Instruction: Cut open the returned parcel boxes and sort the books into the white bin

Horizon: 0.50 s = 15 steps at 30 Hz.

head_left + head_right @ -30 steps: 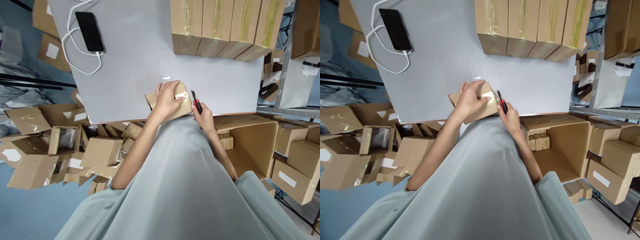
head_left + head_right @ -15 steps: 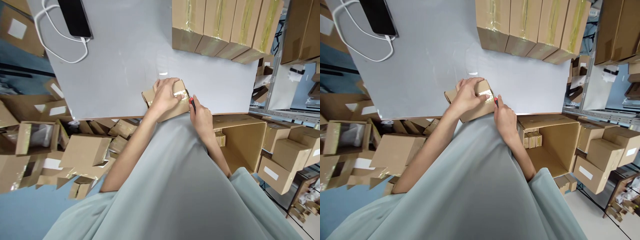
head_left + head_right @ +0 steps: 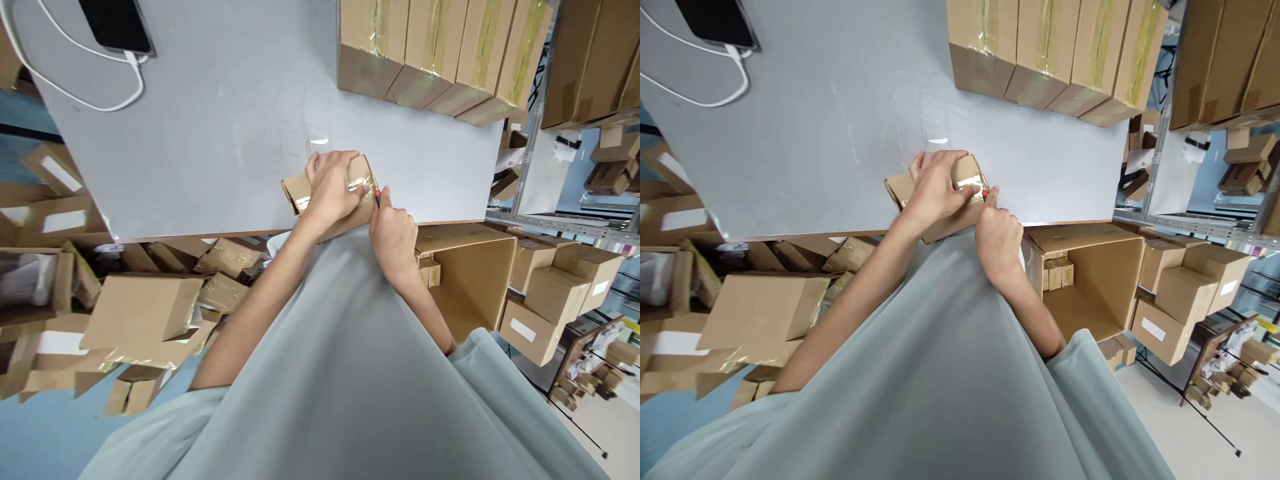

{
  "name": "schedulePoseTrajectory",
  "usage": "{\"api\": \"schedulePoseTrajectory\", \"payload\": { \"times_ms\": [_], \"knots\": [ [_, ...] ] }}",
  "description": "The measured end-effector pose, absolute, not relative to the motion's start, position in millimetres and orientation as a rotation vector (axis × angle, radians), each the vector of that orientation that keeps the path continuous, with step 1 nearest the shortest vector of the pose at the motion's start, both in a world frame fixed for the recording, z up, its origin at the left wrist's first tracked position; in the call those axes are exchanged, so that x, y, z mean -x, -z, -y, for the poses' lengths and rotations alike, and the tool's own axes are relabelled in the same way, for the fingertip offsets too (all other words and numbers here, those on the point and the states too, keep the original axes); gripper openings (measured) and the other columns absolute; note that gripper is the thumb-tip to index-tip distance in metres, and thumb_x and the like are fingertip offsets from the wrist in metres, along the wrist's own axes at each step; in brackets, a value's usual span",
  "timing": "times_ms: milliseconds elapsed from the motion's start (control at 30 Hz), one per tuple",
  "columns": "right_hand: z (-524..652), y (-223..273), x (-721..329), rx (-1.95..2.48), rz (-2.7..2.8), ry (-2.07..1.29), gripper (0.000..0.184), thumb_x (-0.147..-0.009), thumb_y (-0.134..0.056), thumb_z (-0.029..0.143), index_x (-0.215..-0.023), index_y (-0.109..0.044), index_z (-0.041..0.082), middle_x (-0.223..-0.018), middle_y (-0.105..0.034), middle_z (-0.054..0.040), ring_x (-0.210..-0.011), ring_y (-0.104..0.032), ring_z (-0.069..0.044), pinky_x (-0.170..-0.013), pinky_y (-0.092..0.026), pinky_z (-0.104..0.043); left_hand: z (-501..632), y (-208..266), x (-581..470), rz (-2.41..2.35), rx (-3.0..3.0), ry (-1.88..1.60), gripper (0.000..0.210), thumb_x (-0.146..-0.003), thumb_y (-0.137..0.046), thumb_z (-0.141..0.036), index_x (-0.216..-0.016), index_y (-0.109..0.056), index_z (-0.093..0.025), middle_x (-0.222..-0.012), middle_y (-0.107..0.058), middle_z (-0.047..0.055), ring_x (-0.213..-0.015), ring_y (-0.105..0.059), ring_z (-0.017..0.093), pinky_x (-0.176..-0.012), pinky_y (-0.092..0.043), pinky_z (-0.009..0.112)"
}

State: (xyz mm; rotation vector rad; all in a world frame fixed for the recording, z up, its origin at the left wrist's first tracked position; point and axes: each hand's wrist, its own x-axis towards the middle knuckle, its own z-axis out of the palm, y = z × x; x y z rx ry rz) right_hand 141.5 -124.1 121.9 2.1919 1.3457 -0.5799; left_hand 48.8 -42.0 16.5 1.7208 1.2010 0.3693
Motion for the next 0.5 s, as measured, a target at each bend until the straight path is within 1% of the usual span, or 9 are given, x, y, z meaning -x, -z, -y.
{"api": "schedulePoseTrajectory", "payload": {
  "times_ms": [133, 233, 333, 500],
  "knots": [
    [123.8, -126.7, -138.2, -2.219, -1.267, 0.581, 0.056, -0.121, -0.035, 0.029, -0.175, -0.037, 0.015, -0.113, -0.083, -0.0203, -0.106, -0.083, -0.031, -0.093, -0.063, -0.040, 47.9, -19.0, -50.2, -1.200, -1.725, -0.371, 0.065, -0.086, -0.071, -0.031, -0.150, -0.059, -0.034, -0.150, -0.067, 0.009, -0.154, -0.047, 0.039, -0.141, -0.011, 0.065],
    [122.2, -129.4, -135.0, -2.242, -1.211, 0.585, 0.054, -0.121, -0.032, 0.026, -0.174, -0.042, 0.018, -0.116, -0.083, -0.0194, -0.106, -0.082, -0.030, -0.093, -0.062, -0.040, 53.1, -21.8, -50.1, -1.180, -1.727, -0.372, 0.062, -0.088, -0.070, -0.034, -0.150, -0.059, -0.035, -0.151, -0.066, 0.009, -0.153, -0.047, 0.040, -0.141, -0.011, 0.066],
    [121.1, -131.0, -132.3, -2.261, -1.189, 0.577, 0.053, -0.120, -0.035, 0.026, -0.171, -0.045, 0.018, -0.120, -0.082, -0.0209, -0.109, -0.081, -0.031, -0.095, -0.062, -0.040, 56.1, -23.1, -49.8, -1.173, -1.719, -0.388, 0.058, -0.092, -0.069, -0.036, -0.149, -0.059, -0.037, -0.151, -0.065, 0.008, -0.153, -0.046, 0.040, -0.141, -0.012, 0.065],
    [123.7, -134.8, -128.6, -2.274, -1.147, 0.593, 0.052, -0.120, -0.033, 0.028, -0.168, -0.049, 0.016, -0.117, -0.083, -0.0224, -0.110, -0.081, -0.033, -0.094, -0.061, -0.042, 58.8, -22.8, -50.7, -1.135, -1.691, -0.406, 0.051, -0.094, -0.068, -0.038, -0.145, -0.063, -0.038, -0.147, -0.068, 0.007, -0.151, -0.048, 0.040, -0.142, -0.011, 0.065]
  ]
}}
